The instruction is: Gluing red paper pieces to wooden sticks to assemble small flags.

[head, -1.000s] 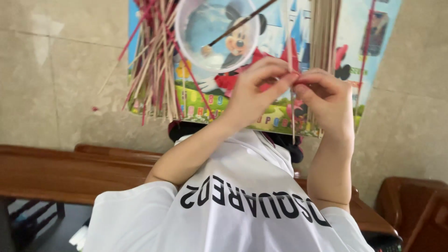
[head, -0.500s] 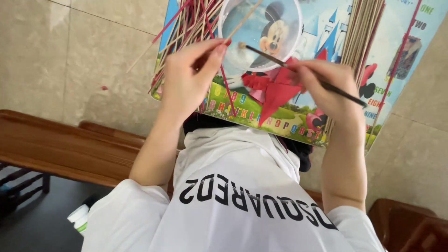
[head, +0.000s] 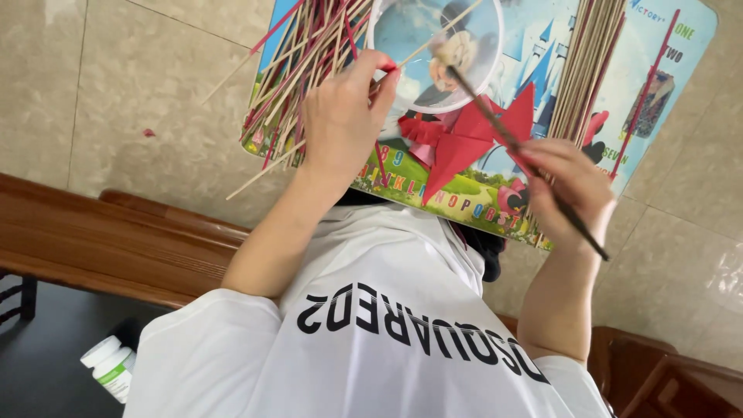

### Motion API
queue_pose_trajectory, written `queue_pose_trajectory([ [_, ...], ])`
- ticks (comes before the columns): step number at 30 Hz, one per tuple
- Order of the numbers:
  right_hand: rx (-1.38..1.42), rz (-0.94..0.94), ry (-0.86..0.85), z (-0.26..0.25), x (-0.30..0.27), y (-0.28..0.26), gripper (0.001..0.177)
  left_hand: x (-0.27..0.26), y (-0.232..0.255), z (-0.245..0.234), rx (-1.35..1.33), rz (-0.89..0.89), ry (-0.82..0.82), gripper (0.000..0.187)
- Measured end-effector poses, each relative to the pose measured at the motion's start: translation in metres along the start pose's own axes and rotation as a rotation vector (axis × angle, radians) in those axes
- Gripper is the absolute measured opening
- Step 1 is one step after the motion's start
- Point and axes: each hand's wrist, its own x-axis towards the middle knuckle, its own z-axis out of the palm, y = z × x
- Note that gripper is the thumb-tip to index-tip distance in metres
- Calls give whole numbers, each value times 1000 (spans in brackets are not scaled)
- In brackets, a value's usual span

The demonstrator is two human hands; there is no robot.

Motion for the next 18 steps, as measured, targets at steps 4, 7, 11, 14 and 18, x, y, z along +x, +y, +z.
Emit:
queue_pose_trajectory([
  [4,-300,-125,-67,6,9,0,35,1,4,-2,-6,1,1,15],
  [7,-360,-177,-64,9,12,-8,36,0,6,-3,-24,-3,-1,15],
  [11,-390,-218,-68,4,8,3,34,1,8,-2,-23,19,-1,15],
  [14,-364,-178,50,-9,2,21,35,0,10,-2,-7,29,14,16],
  [18,-273,-208,70,-5,4,21,28,0,10,-1,-2,23,13,15],
])
